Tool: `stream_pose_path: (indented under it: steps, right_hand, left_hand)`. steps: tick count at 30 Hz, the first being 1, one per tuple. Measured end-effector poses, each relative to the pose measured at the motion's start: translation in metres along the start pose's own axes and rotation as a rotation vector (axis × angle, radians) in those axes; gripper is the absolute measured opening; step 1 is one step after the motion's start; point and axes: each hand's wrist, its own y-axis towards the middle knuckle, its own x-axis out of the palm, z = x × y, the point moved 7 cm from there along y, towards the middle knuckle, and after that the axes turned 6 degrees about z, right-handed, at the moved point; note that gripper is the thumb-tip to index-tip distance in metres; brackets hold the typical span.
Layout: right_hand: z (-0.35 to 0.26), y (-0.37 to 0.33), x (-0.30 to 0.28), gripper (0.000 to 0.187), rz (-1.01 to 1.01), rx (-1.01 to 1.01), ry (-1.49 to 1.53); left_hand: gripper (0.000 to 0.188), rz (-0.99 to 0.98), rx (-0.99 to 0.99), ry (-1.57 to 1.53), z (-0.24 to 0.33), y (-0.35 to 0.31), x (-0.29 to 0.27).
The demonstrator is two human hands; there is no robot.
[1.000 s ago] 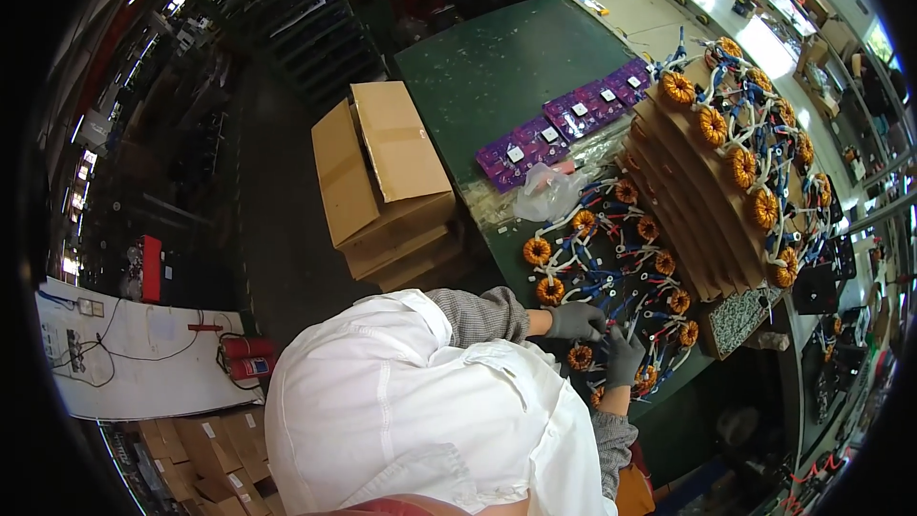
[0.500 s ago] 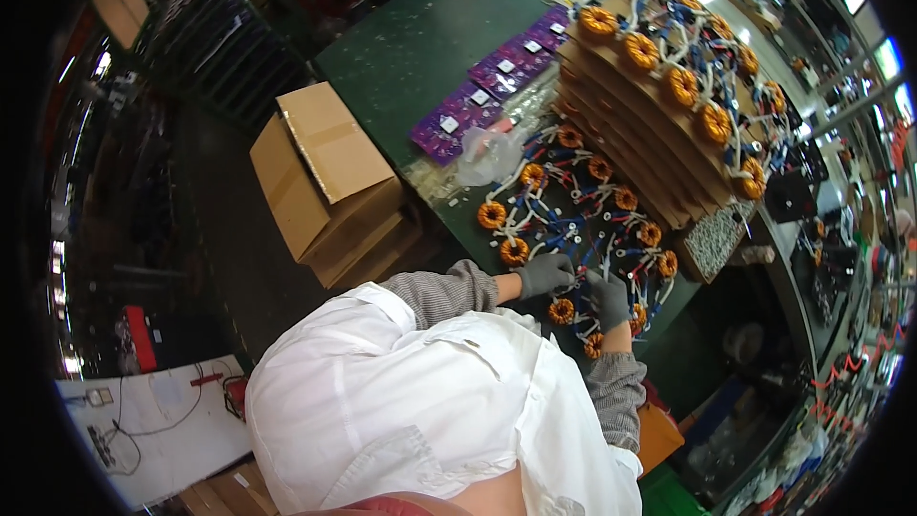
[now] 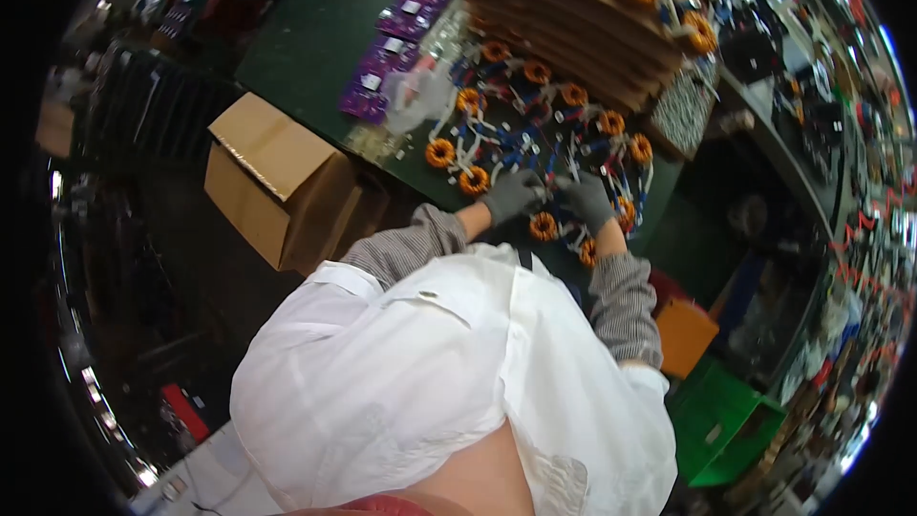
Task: The recorder is assembling and preparing electrical transformer cores by bundling wires and securing them with zip ties on a factory assembly line.
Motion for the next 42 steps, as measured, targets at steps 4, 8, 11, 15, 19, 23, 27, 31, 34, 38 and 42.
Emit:
stream_pose_path:
  steps: [4,8,11,15,19,23,27,31,34,38,42]
  right_hand:
    - [-0.01,0.004,0.008,0.02,-0.076,-0.164,-0.15]
    - [-0.012,0.008,0.006,0.028,-0.039,-0.168,-0.232]
    - [-0.006,0.006,-0.002,0.029,0.028,-0.11,-0.171]
    - [0.0,0.009,-0.004,0.03,-0.029,-0.065,-0.166]
    - [-0.005,0.003,0.001,0.031,-0.034,-0.077,-0.16]
    - [-0.011,-0.002,0.003,0.03,-0.034,-0.087,-0.131]
    - [-0.008,0.001,0.0,0.029,-0.051,-0.029,-0.114]
    - [-0.015,-0.001,0.007,0.03,-0.072,-0.097,-0.199]
    - [-0.024,-0.003,0.012,0.032,-0.09,-0.171,-0.33]
    - [-0.022,0.005,0.008,0.032,-0.082,-0.188,-0.341]
    - [-0.02,0.007,0.0,0.032,-0.021,-0.192,-0.334]
  left_hand:
    - [0.019,0.014,-0.168,-0.062,0.014,-0.004,-0.009]
    - [0.021,-0.003,-0.191,-0.043,0.02,-0.005,-0.013]
    - [0.021,-0.035,-0.208,-0.102,0.014,-0.006,-0.008]
    - [0.021,-0.038,-0.193,-0.073,0.015,-0.007,-0.007]
    - [0.021,-0.009,-0.199,-0.062,0.016,-0.007,-0.008]
    - [0.021,0.008,-0.212,-0.092,0.011,-0.005,-0.008]
    - [0.02,-0.005,-0.231,-0.149,0.009,-0.006,-0.008]
    - [0.023,0.04,-0.188,-0.066,0.011,-0.004,-0.01]
    - [0.025,0.106,-0.161,0.028,0.017,-0.006,-0.013]
    - [0.025,0.133,-0.06,0.15,0.023,-0.007,-0.014]
    - [0.025,0.04,-0.158,0.022,0.012,-0.005,-0.011]
